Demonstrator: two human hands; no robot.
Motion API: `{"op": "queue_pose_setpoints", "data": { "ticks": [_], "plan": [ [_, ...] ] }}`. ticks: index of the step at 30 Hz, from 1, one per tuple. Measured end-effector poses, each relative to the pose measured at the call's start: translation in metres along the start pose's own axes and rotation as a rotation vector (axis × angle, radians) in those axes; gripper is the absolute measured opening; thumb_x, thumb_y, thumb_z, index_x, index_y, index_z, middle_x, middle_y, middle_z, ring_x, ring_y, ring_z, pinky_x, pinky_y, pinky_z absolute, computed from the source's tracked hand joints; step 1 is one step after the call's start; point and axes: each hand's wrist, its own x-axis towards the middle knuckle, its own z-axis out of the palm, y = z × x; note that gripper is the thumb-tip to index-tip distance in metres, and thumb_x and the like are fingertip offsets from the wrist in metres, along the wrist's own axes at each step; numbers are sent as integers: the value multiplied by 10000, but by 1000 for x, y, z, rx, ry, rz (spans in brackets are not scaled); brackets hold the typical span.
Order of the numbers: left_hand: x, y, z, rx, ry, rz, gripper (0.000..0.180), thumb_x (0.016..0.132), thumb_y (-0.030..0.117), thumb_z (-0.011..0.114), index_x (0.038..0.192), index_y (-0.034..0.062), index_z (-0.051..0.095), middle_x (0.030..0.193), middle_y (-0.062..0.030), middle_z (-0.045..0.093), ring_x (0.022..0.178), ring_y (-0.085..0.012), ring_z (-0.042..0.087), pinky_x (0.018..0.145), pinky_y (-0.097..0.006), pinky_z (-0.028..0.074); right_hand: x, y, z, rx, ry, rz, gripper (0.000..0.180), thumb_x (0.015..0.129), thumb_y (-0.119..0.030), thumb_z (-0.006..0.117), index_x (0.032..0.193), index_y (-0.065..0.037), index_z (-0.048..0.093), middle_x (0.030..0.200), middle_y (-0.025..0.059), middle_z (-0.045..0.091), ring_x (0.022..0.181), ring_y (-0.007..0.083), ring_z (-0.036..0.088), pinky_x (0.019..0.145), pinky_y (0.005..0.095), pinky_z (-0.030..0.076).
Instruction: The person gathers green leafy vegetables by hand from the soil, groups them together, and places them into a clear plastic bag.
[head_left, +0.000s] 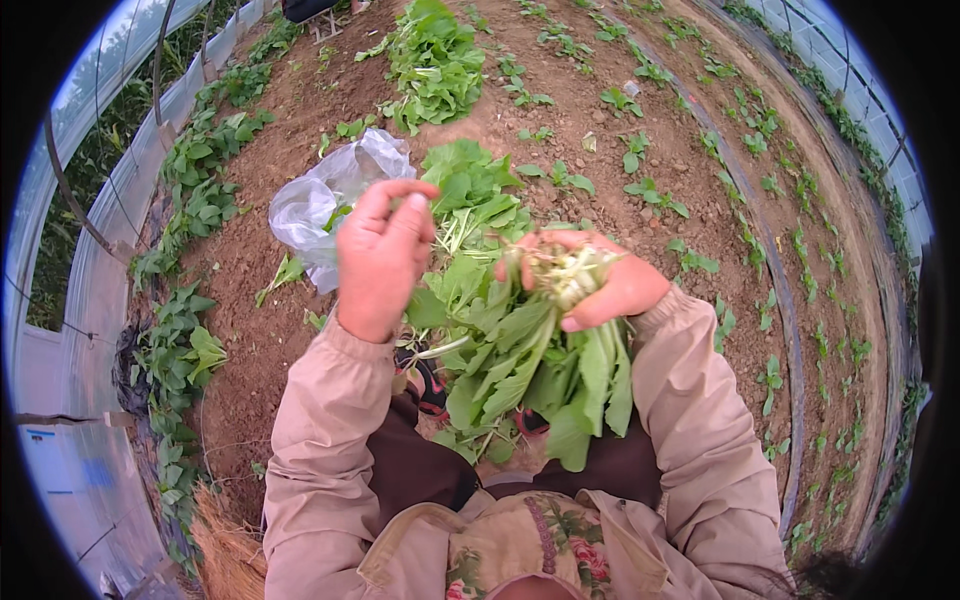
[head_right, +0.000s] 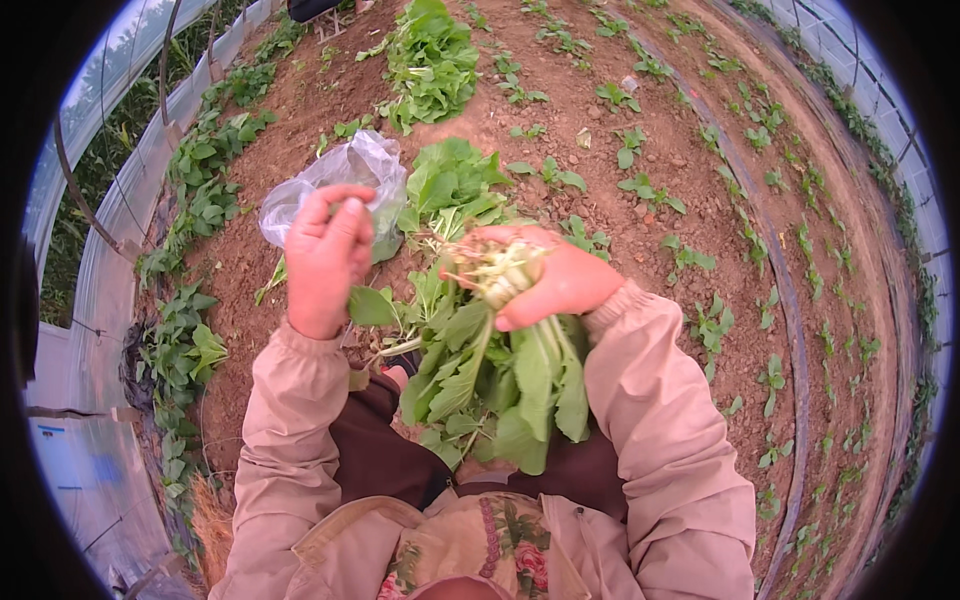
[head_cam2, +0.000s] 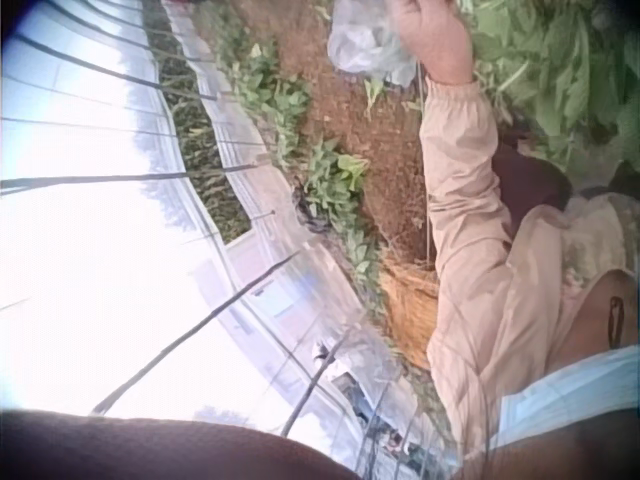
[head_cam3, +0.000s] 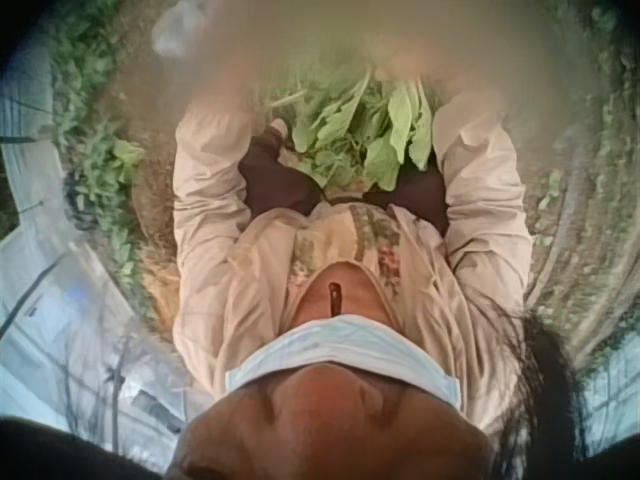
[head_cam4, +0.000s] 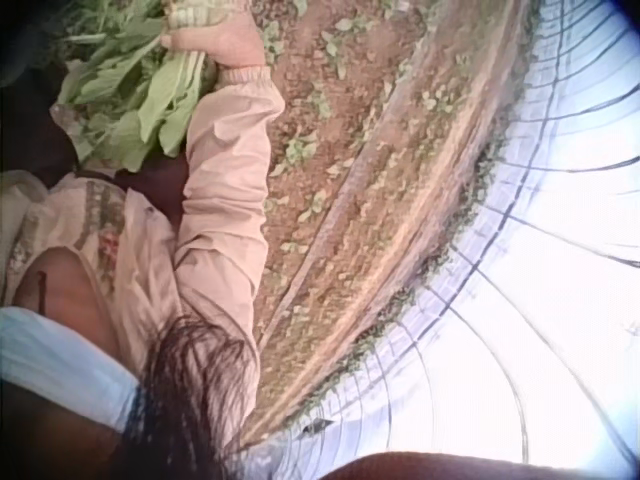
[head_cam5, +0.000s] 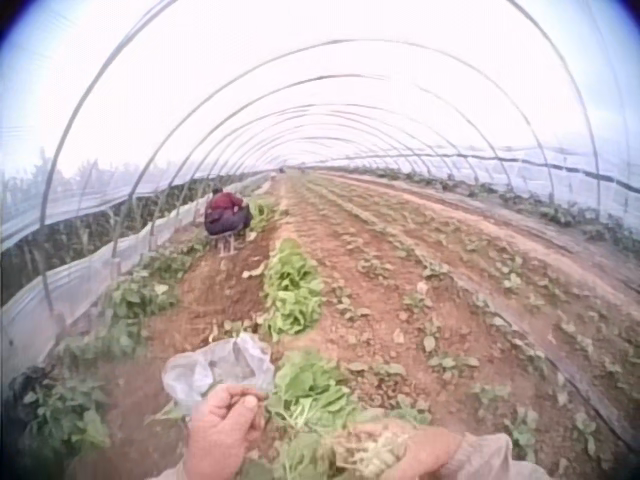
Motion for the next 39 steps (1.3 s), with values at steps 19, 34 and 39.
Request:
{"op": "queue_pose_setpoints", "data": {
  "ticks": [19, 34, 39],
  "plan": [
    [-24, 6, -26, 722, -963, 41, 306, 860, 326, 686, 837, 23, 652, 691, -178, 599, 598, -333, 568, 580, -412, 444, -52, -22, -57, 142, -59, -541, 520, 584, -267, 735, 1026, -65, 551, 1258, 238, 492, 1294, 398, 425, 1180, 513, 162],
    [4, -29, -50, 632, -490, -88, 160, 923, 124, 635, 1040, 17, 652, 732, 2, 586, 667, -82, 561, 609, -267, 462, -44, -55, 1, -159, 288, 29, 979, 586, -112, 791, 1455, -19, 348, 1118, 114, 599, 1043, 187, 582, 980, 317, 447],
    [0, -24, -27, 372, -539, -199, 105, 939, 108, 621, 997, 29, 585, 832, 11, 591, 694, -70, 568, 617, -245, 462, -8, -29, 14, -152, 63, 87, 804, 605, -70, 781, 1346, -7, 476, 1234, 55, 579, 1086, 132, 547, 956, 293, 443]
  ]
}}
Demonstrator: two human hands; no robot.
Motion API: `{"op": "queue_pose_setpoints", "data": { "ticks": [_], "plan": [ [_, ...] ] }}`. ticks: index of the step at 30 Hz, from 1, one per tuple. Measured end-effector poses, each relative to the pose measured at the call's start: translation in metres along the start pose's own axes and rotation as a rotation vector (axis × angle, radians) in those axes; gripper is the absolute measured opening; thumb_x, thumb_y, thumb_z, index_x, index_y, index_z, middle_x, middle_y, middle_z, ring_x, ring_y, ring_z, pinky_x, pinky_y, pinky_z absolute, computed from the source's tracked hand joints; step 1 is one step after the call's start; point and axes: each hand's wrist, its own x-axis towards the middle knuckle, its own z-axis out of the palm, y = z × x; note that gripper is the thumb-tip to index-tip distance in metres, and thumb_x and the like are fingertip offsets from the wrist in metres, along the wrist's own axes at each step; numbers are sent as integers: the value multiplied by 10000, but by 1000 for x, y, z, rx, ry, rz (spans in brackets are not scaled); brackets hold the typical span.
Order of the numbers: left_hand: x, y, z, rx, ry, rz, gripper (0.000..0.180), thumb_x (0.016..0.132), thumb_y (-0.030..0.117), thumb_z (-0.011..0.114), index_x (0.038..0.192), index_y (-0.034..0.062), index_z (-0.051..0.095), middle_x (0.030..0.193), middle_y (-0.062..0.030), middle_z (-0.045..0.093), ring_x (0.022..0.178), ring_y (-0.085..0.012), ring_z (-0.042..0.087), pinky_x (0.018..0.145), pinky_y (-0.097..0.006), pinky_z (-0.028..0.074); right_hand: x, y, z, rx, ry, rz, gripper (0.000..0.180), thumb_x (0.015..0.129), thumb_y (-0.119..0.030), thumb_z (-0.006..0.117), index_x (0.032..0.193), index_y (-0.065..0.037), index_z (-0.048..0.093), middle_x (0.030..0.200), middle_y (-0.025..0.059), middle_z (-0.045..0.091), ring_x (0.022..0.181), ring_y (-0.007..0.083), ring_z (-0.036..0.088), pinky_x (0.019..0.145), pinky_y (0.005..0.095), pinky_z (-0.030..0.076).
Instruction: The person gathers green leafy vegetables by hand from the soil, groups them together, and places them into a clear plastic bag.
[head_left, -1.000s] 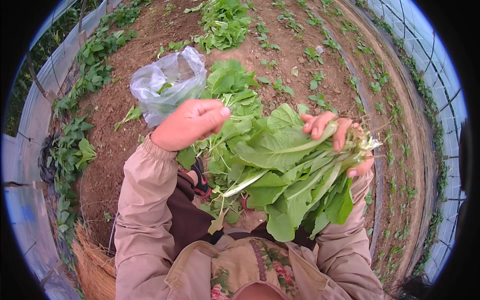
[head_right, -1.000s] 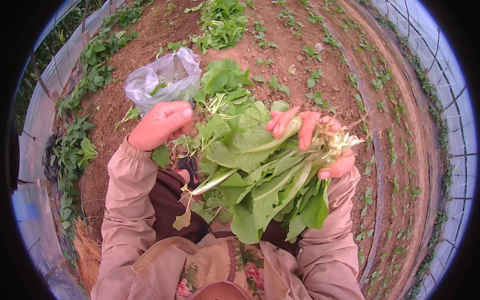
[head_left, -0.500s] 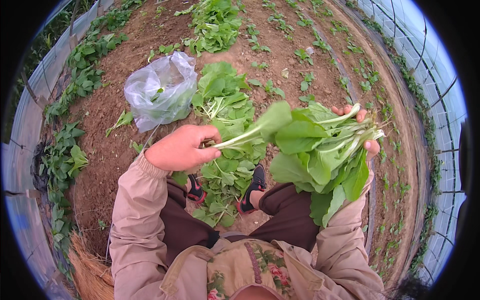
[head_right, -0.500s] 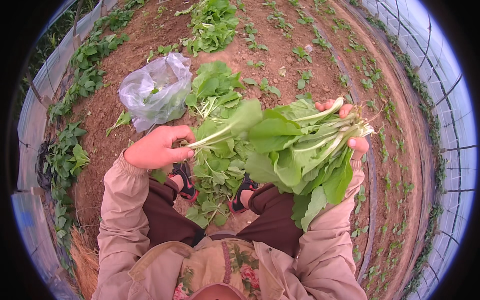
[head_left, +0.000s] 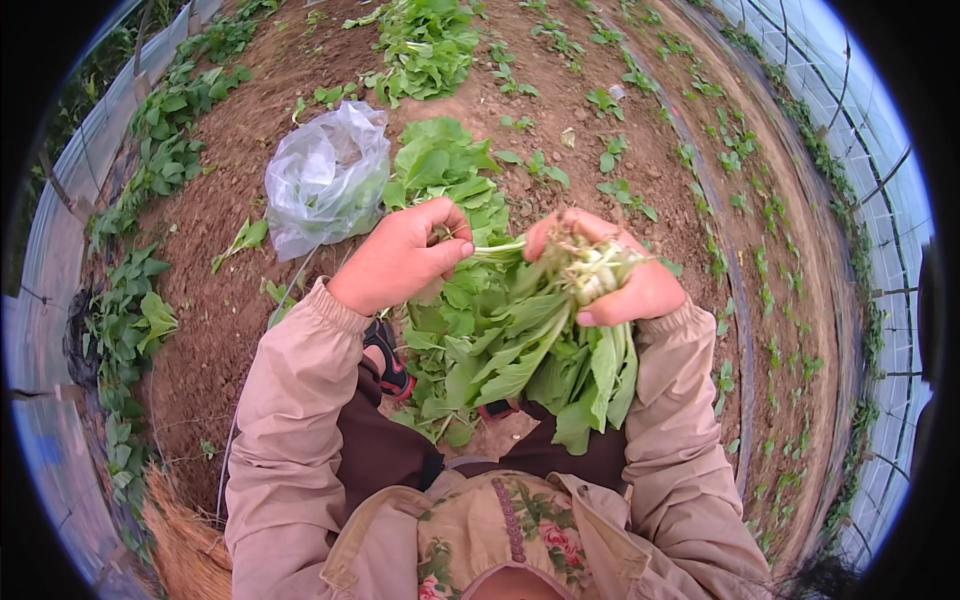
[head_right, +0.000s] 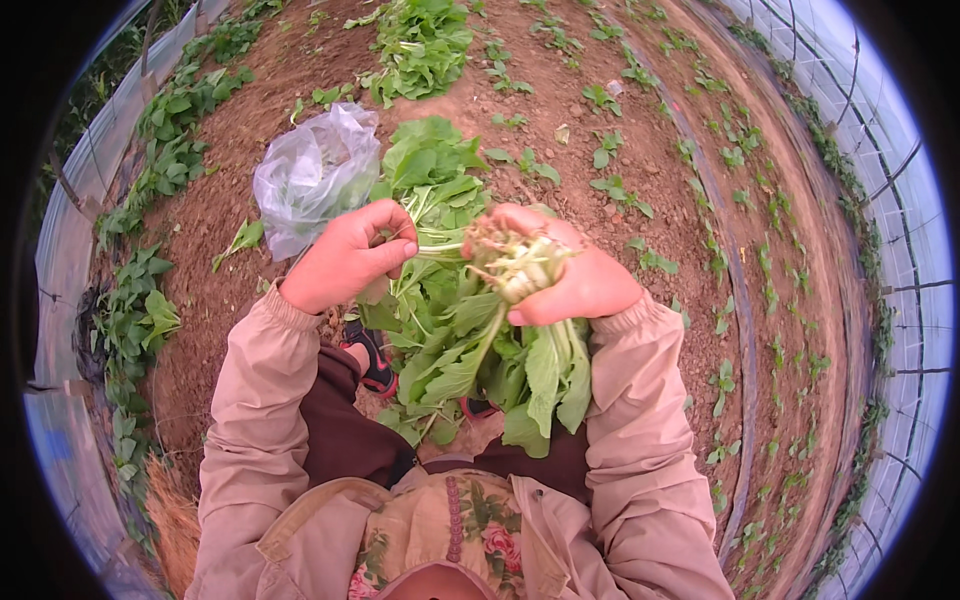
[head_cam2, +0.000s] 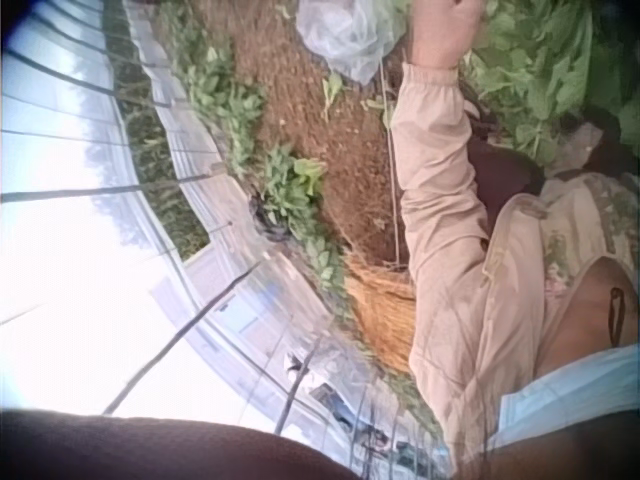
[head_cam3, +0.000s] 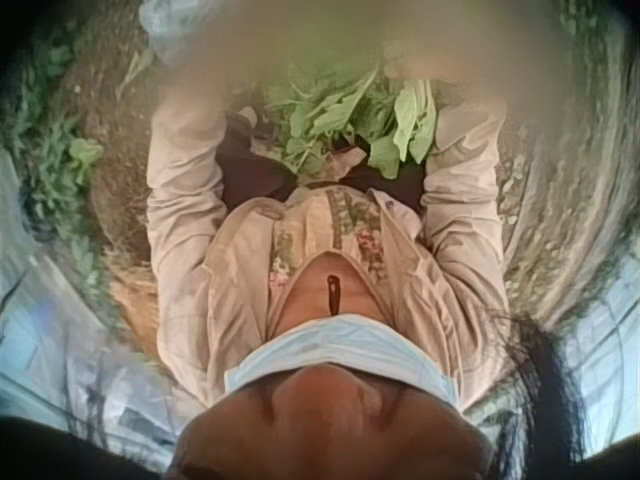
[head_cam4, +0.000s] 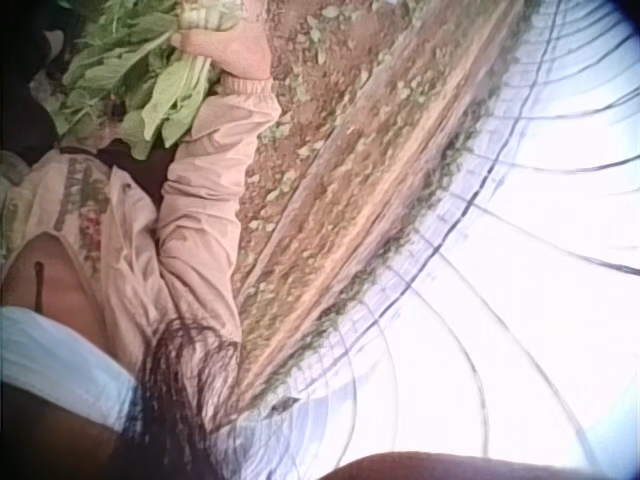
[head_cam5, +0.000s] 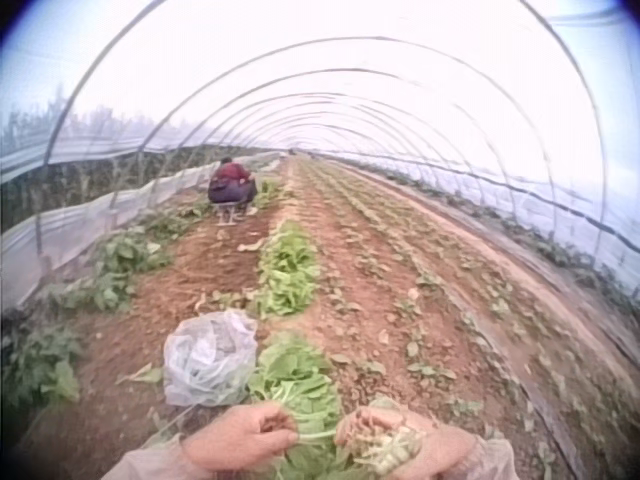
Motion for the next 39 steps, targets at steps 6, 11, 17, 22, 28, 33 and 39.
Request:
{"op": "queue_pose_setpoints", "data": {
  "ticks": [6, 11, 17, 22, 28, 33, 39],
  "plan": [
    [9, 0, 13, -242, -21, 36, 103, 933, 105, 639, 975, 55, 559, 827, 9, 594, 737, -71, 588, 619, -230, 467, 30, 23, 12, 103, -38, 102, 611, 632, -20, 768, 1189, -59, 522, 1112, 7, 613, 1003, 100, 572, 860, 260, 470],
    [13, -2, 11, -252, 66, 36, 105, 931, 115, 648, 954, 55, 565, 790, 18, 586, 717, -65, 571, 605, -217, 454, 41, 42, 3, 230, 6, 101, 555, 649, -13, 754, 1152, -56, 525, 1019, 80, 682, 954, 166, 628, 859, 296, 489],
    [-2, -22, -28, -217, 138, 16, 118, 942, 146, 640, 900, 60, 572, 774, 0, 589, 669, -54, 547, 590, -202, 445, 21, 47, -37, 563, 299, -108, 540, 688, -90, 691, 1193, -20, 514, 1010, 198, 658, 954, 309, 654, 865, 423, 557],
    [-36, -37, 15, 233, -564, -91, 315, 936, 279, 656, 1121, 26, 623, 850, -111, 668, 810, -257, 678, 732, -354, 535, -14, 48, -74, 759, 586, -356, 501, 811, -216, 583, 1253, 6, 496, 1052, 167, 653, 1100, 342, 612, 980, 495, 506],
    [-53, -63, 20, 570, -528, 83, 325, 893, 217, 662, 1192, 91, 637, 989, -192, 646, 893, -388, 642, 780, -447, 512, -1, 42, -68, 694, 844, -359, 443, 855, -233, 592, 1235, -12, 533, 1060, 166, 656, 1035, 307, 634, 956, 450, 509],
    [-46, -53, -46, 653, -447, -51, 328, 869, 271, 652, 1133, 77, 647, 1019, -192, 660, 1000, -374, 626, 857, -448, 503, 3, 43, -99, 669, 802, -297, 430, 852, -225, 597, 1225, -20, 532, 1052, 166, 653, 1002, 298, 638, 938, 442, 513],
    [2, -97, -151, 1014, 587, -337, 519, 810, 372, 719, 1244, 119, 590, 1268, -171, 575, 1107, -339, 582, 963, -469, 442, 71, 25, -120, 426, 841, -79, 518, 822, -182, 571, 1306, -31, 465, 1011, 140, 627, 921, 278, 636, 864, 411, 545]
  ]
}}
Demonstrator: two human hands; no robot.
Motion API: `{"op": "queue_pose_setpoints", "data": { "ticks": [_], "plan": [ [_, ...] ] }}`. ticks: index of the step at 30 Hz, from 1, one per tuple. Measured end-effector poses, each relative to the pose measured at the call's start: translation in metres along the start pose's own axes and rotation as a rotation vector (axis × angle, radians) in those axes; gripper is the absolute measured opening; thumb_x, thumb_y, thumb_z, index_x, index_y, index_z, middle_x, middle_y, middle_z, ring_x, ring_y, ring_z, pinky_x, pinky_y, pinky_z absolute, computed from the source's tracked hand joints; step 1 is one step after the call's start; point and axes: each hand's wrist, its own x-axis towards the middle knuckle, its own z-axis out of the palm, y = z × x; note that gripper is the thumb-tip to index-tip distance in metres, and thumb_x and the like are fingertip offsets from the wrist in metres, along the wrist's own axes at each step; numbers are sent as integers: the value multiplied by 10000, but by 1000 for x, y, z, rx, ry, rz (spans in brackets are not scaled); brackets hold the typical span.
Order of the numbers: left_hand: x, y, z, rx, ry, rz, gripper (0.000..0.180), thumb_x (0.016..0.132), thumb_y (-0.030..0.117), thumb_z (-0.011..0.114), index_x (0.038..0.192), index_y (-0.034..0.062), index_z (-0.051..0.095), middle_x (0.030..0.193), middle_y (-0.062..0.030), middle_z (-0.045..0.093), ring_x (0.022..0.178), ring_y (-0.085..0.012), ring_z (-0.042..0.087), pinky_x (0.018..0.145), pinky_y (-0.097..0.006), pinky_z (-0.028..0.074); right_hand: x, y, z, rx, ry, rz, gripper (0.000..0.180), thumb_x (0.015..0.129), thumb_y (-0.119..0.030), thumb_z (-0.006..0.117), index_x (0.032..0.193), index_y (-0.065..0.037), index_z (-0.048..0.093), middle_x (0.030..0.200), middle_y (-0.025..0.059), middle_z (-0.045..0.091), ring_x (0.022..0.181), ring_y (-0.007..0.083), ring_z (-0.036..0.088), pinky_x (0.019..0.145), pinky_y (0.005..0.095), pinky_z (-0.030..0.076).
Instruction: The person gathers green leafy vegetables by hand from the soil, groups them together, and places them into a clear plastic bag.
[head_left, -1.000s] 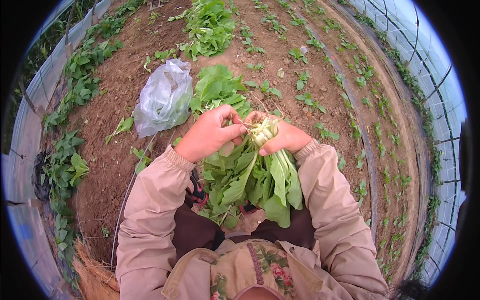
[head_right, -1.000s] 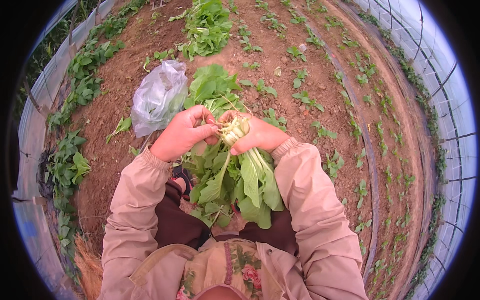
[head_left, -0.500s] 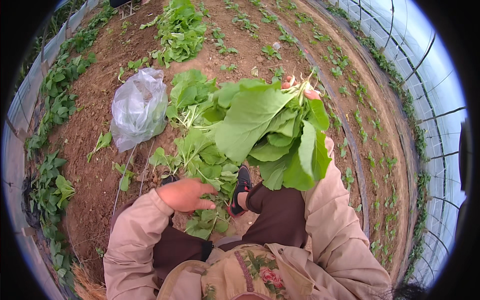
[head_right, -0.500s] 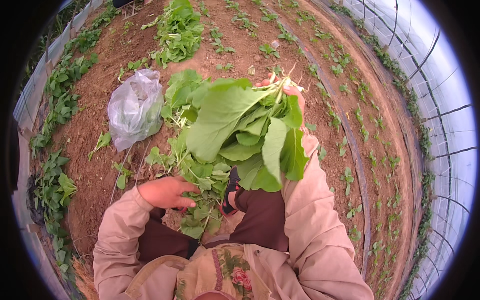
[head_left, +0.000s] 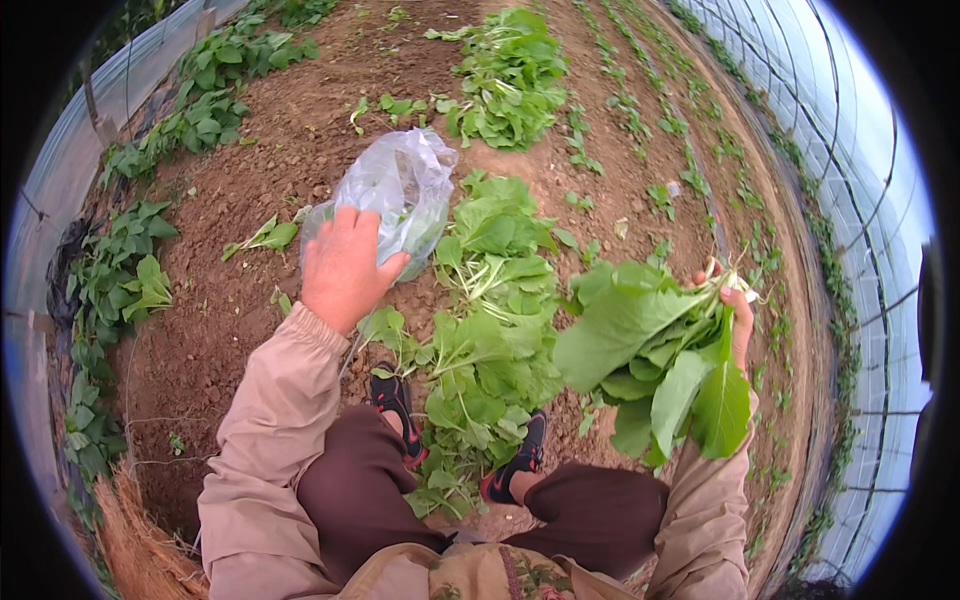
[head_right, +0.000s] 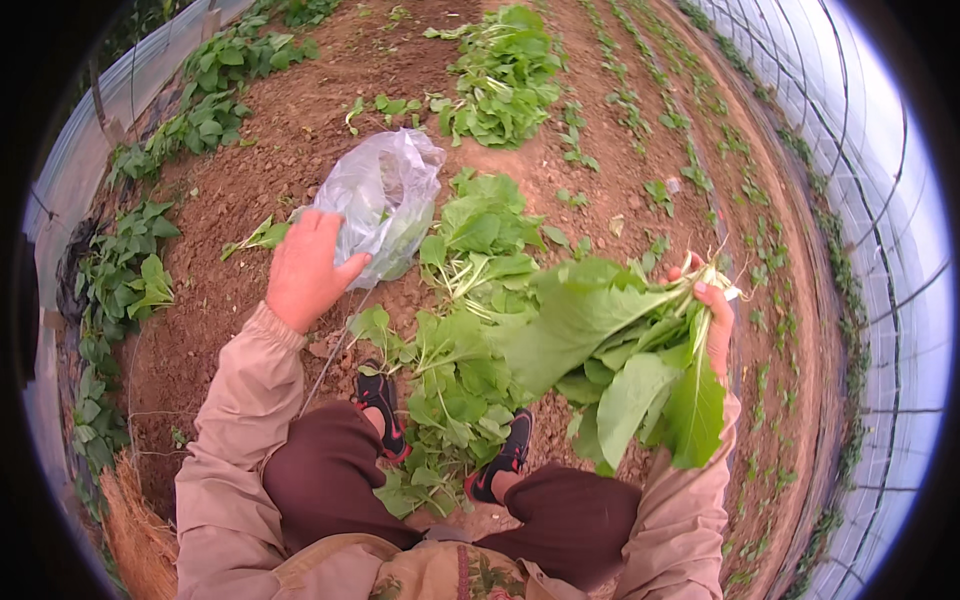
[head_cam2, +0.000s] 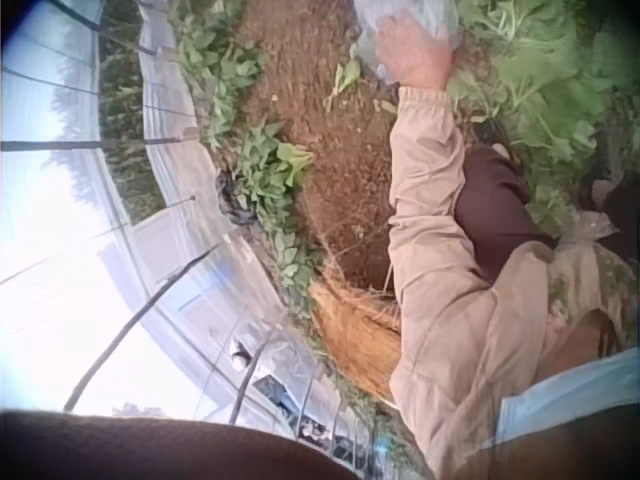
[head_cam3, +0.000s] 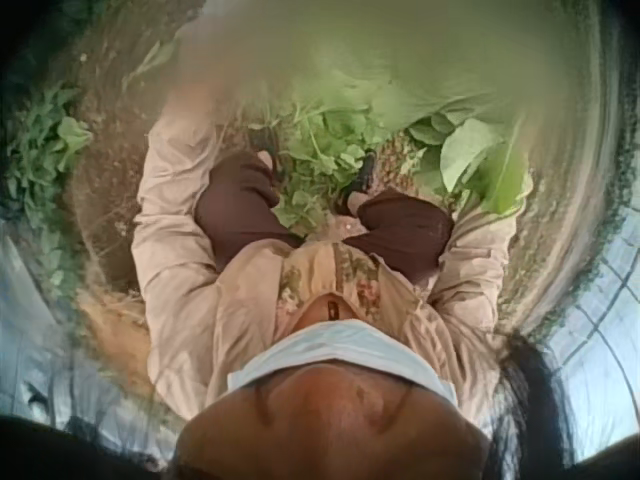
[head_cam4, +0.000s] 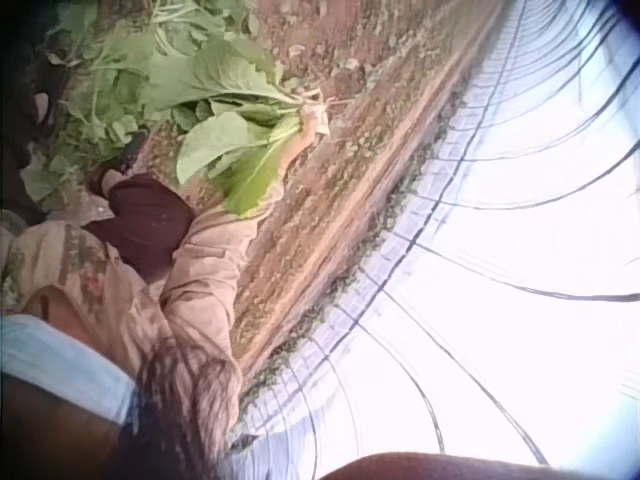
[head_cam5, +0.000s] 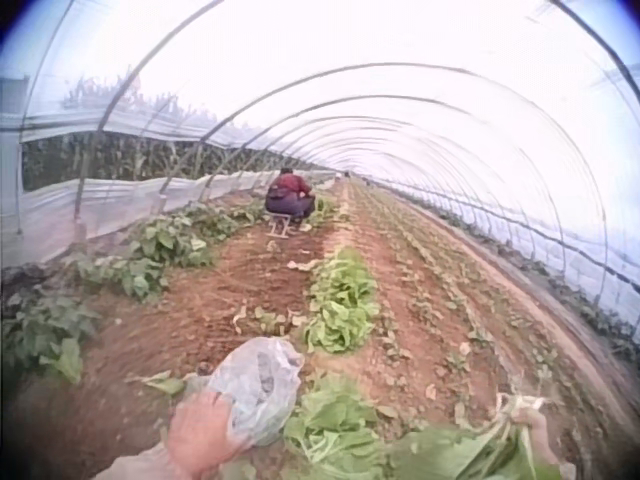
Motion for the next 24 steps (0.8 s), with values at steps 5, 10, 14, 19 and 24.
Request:
{"op": "queue_pose_setpoints", "data": {
  "ticks": [5, 10, 14, 19, 24],
  "plan": [
    [64, -37, 99, 291, 455, -20, 746, 800, 283, 732, 1468, 221, 404, 1464, -109, 398, 1253, -308, 443, 1084, -546, 294, 81, 32, 67, -429, -203, 151, 642, 749, -148, 597, 1357, -22, 436, 953, 138, 643, 854, 241, 652, 795, 358, 569],
    [119, -105, 177, 110, 224, -388, 563, 904, 137, 606, 1437, 233, 452, 1318, -111, 544, 1094, -294, 569, 998, -444, 407, 184, 63, 157, -954, -487, 183, 725, 655, -152, 631, 1340, 3, 449, 871, 99, 646, 808, 186, 631, 741, 298, 542],
    [98, -162, 213, -1192, 294, -699, 407, 1023, 212, 480, 1421, 132, 455, 1198, -86, 614, 999, -204, 596, 864, -351, 469, 257, 98, 255, -1093, -673, -29, 623, 670, -162, 649, 1255, 19, 530, 862, 53, 647, 806, 151, 621, 744, 260, 510],
    [100, -155, 190, -1872, 621, -879, 541, 1074, 459, 274, 1402, 73, 463, 1075, -27, 642, 784, -99, 519, 727, -248, 459, 295, 143, 360, -790, -669, -384, 275, 770, -165, 668, 983, 8, 665, 845, 56, 664, 743, 141, 635, 680, 265, 508],
    [119, -157, 191, -1929, 651, -610, 592, 1054, 531, 272, 1499, 147, 346, 889, -10, 537, 766, -97, 481, 704, -246, 445, 308, 247, 387, -1048, -934, -187, 268, 736, -171, 720, 942, -2, 690, 871, 51, 684, 747, 134, 647, 672, 274, 508]
  ]
}}
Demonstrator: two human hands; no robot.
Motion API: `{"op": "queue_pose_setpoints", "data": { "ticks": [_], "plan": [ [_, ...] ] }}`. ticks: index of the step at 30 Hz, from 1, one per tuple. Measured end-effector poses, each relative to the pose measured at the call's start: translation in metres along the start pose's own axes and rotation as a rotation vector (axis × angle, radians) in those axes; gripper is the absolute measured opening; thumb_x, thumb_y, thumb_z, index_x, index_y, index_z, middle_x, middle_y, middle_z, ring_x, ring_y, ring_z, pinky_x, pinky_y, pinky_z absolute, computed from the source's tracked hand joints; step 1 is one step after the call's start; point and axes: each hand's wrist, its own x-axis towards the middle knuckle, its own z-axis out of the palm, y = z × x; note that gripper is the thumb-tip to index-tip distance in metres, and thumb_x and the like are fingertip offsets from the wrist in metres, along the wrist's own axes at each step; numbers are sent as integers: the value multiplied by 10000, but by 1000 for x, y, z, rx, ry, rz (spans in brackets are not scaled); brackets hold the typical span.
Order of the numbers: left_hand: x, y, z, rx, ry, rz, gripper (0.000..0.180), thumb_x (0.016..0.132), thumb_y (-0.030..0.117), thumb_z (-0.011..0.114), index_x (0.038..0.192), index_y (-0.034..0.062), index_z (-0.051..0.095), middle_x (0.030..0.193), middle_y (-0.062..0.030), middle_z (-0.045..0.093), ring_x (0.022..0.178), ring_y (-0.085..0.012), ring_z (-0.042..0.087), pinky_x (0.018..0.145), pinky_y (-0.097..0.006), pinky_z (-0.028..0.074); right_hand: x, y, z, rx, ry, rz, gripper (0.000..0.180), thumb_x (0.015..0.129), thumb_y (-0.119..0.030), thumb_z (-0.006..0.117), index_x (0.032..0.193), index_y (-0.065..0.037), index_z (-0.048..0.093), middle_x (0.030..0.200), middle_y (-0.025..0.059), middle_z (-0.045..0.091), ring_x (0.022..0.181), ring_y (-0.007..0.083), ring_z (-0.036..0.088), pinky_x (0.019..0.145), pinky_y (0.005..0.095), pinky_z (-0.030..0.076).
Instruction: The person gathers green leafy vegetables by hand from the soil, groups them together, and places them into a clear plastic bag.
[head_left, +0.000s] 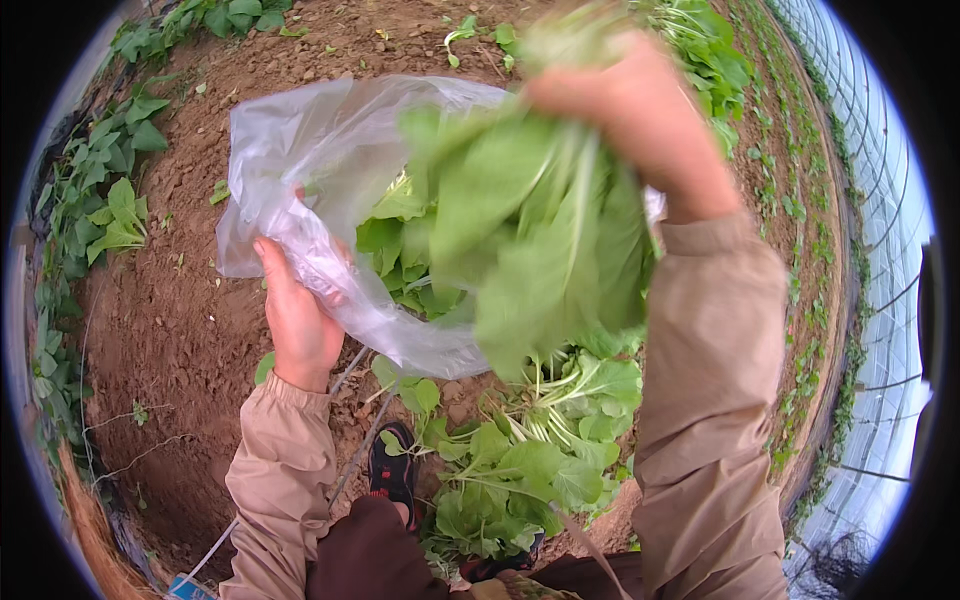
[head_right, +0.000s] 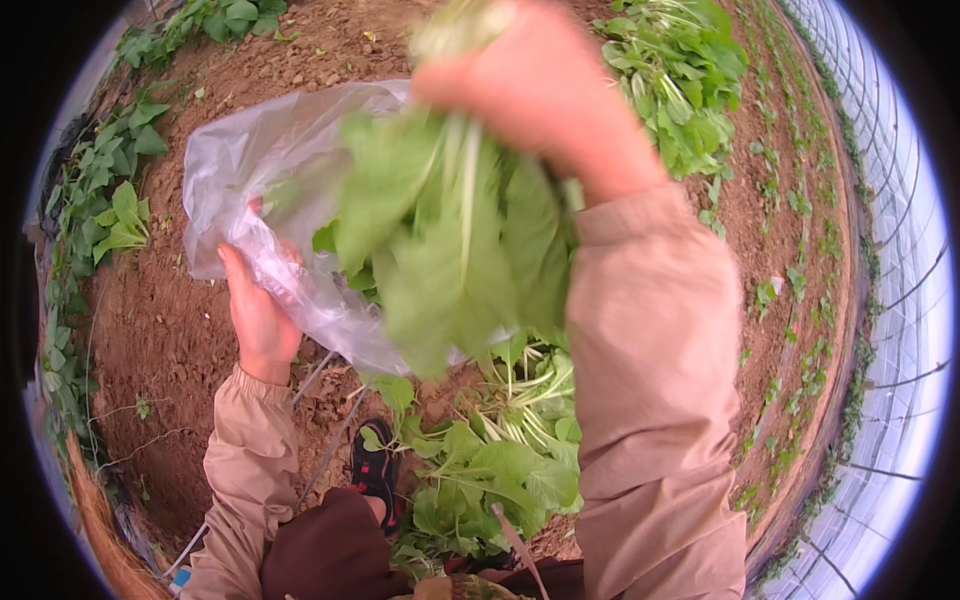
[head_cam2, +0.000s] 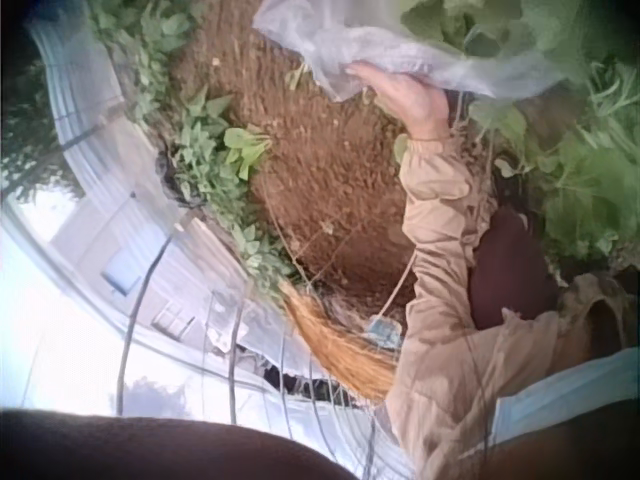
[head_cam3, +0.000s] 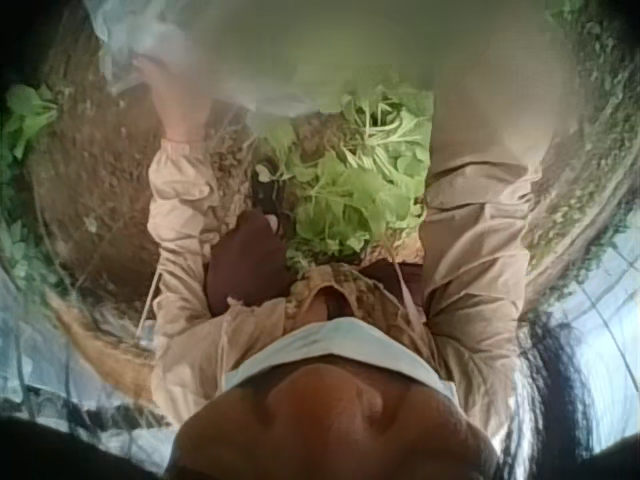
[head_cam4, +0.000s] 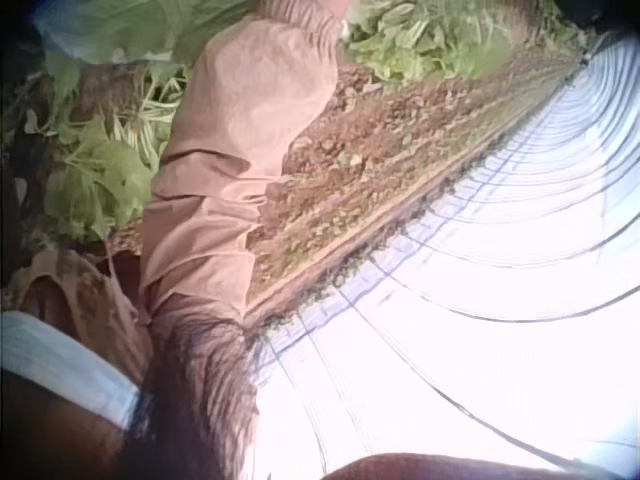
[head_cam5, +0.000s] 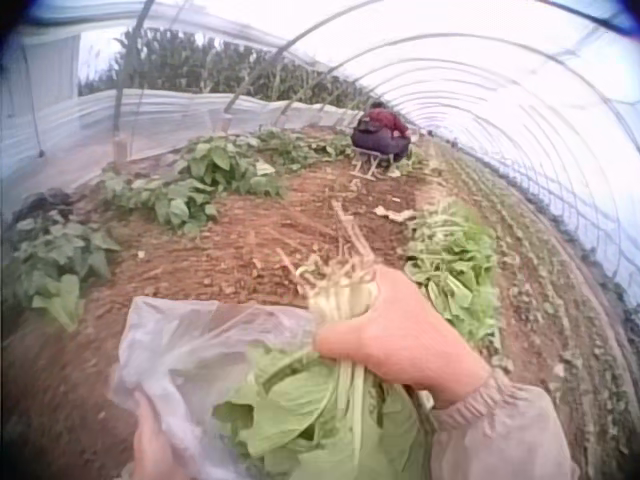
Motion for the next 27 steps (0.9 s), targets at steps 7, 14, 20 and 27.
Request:
{"op": "queue_pose_setpoints", "data": {
  "ticks": [7, 14, 20, 27],
  "plan": [
    [-13, 22, -15, 182, -256, 47, 523, 1069, 367, 303, 1515, 95, 287, 1050, -93, 584, 903, -147, 570, 772, -275, 487, 46, 168, 163, 485, -684, 703, 207, 726, -182, 748, 873, -47, 690, 786, 60, 675, 702, 161, 646, 638, 308, 542],
    [5, 59, 37, 120, -211, 163, 645, 1032, 548, 317, 1541, 167, 210, 937, -54, 524, 633, -89, 470, 532, -215, 417, 94, 277, 112, 795, -198, 814, 329, 766, -294, 751, 926, -16, 681, 851, 121, 698, 724, 240, 681, 696, 345, 562],
    [17, 72, 39, 279, -199, 208, 631, 1043, 512, 331, 1549, 155, 211, 1107, -75, 528, 740, -76, 504, 560, -213, 432, 72, 301, 182, -159, 270, 617, 915, 680, -612, 791, 1229, 90, 586, 1219, 221, 616, 1108, 312, 612, 929, 378, 500],
    [-13, 88, 25, 442, -36, 354, 568, 966, 314, 498, 1436, 20, 371, 1398, -180, 390, 1192, -243, 422, 1039, -403, 363, 25, 194, 86, 16, 201, 124, 346, 820, -245, 701, 983, 57, 660, 883, 118, 685, 915, 163, 661, 793, 279, 515]
  ]
}}
